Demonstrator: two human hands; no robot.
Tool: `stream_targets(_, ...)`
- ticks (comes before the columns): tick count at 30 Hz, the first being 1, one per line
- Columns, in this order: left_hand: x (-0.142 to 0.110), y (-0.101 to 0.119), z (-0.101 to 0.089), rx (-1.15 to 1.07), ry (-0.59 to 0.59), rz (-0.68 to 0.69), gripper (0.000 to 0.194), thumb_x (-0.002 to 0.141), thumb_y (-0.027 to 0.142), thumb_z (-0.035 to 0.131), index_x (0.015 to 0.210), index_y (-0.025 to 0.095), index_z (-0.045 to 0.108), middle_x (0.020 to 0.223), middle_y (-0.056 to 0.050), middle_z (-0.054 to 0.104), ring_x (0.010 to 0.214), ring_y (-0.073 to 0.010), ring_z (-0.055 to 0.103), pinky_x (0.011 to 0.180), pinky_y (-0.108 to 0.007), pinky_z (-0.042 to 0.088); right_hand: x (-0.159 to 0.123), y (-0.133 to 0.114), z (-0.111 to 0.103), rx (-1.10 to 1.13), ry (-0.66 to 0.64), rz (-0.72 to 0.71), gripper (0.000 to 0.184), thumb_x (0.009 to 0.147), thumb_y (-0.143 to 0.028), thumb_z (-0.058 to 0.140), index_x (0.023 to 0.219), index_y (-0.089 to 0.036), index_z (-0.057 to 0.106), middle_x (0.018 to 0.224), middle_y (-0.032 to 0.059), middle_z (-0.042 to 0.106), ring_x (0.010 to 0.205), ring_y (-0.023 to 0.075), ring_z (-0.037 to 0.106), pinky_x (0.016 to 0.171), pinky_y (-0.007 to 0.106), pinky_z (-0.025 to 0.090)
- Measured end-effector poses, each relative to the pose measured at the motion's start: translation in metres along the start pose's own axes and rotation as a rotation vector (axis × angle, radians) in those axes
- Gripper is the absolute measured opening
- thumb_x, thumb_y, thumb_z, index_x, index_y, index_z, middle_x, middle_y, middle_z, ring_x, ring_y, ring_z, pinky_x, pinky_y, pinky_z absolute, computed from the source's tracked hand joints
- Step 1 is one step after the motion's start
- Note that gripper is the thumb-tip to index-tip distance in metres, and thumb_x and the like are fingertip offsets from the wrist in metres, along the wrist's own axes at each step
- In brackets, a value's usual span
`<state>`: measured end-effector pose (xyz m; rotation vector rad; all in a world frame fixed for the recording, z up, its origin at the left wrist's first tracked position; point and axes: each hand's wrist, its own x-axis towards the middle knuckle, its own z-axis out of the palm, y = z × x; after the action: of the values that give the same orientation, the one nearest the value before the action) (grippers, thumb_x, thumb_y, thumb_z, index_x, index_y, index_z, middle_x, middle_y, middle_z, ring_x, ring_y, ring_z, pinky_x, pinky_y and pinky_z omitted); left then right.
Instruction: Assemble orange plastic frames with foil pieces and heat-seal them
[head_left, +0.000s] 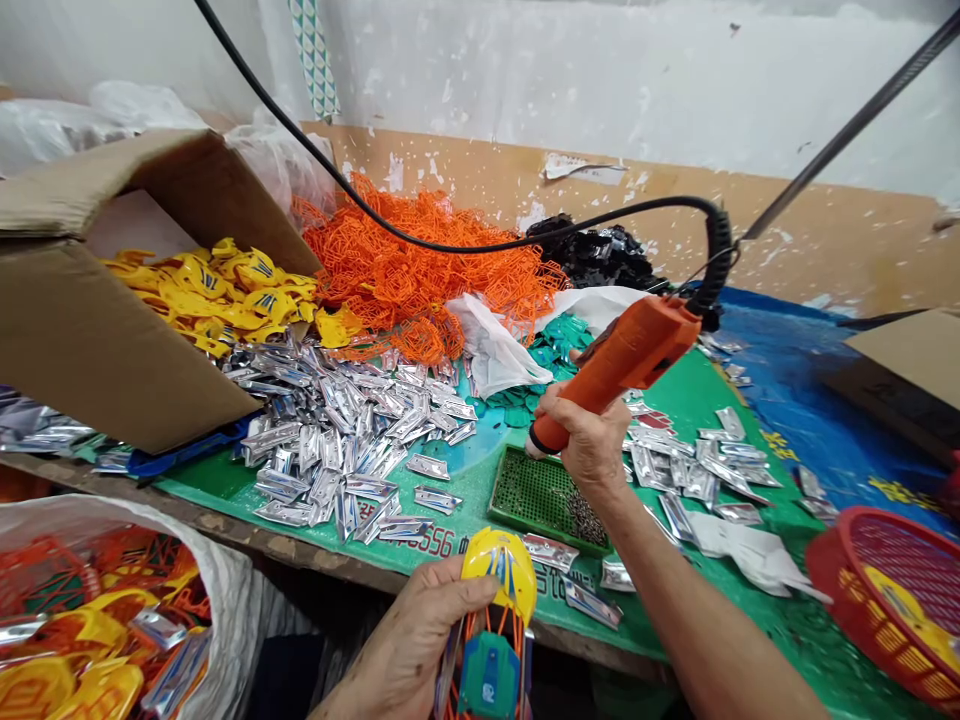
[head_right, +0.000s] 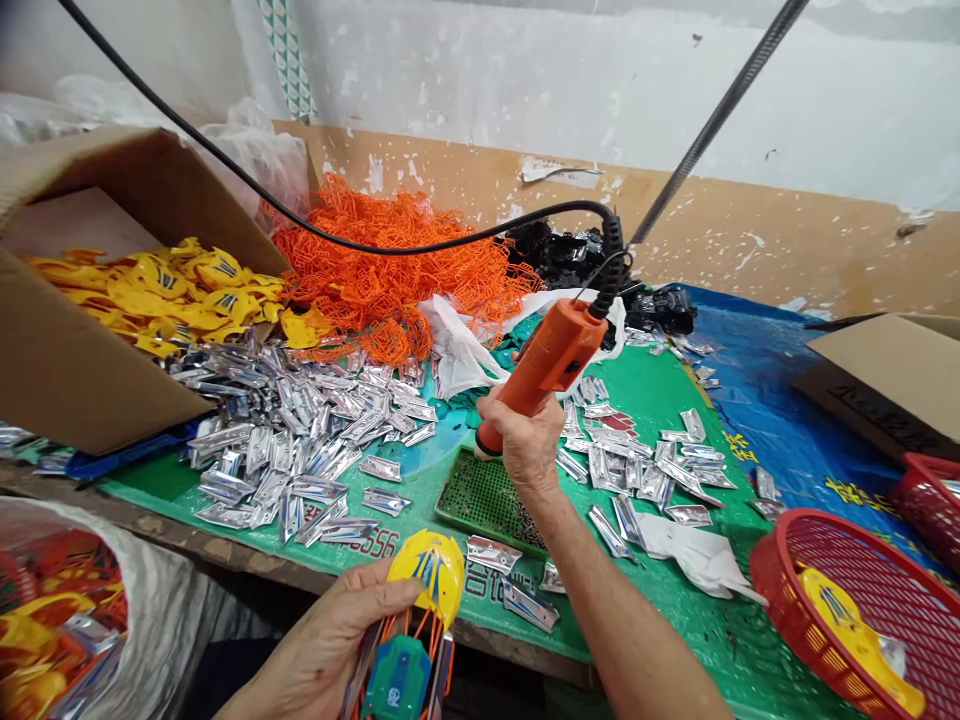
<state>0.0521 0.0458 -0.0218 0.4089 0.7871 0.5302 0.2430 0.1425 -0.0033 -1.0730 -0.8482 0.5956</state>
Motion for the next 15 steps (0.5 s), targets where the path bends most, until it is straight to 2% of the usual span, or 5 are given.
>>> stream_targets(15, -0.0005, -0.0023, 0.0008, 0.016, 0.003, 0.025, 0.021, 0.070, 0.026, 0.074, 0.082, 0.009, 0.071, 0.068, -0.008, 0.069, 0.052, -0.0115, 0.059, 0.052, -0.020, 0.045, -0.0022, -0.0010, 0.0012, -0.049, -0.016, -0.026, 0.013, 0.057, -0.022, 0.071, 0.064, -0.017, 0.061, 0.059, -0.0027, 0.060, 0.054, 0.0136, 0.053, 0.058, 0.032, 0.044)
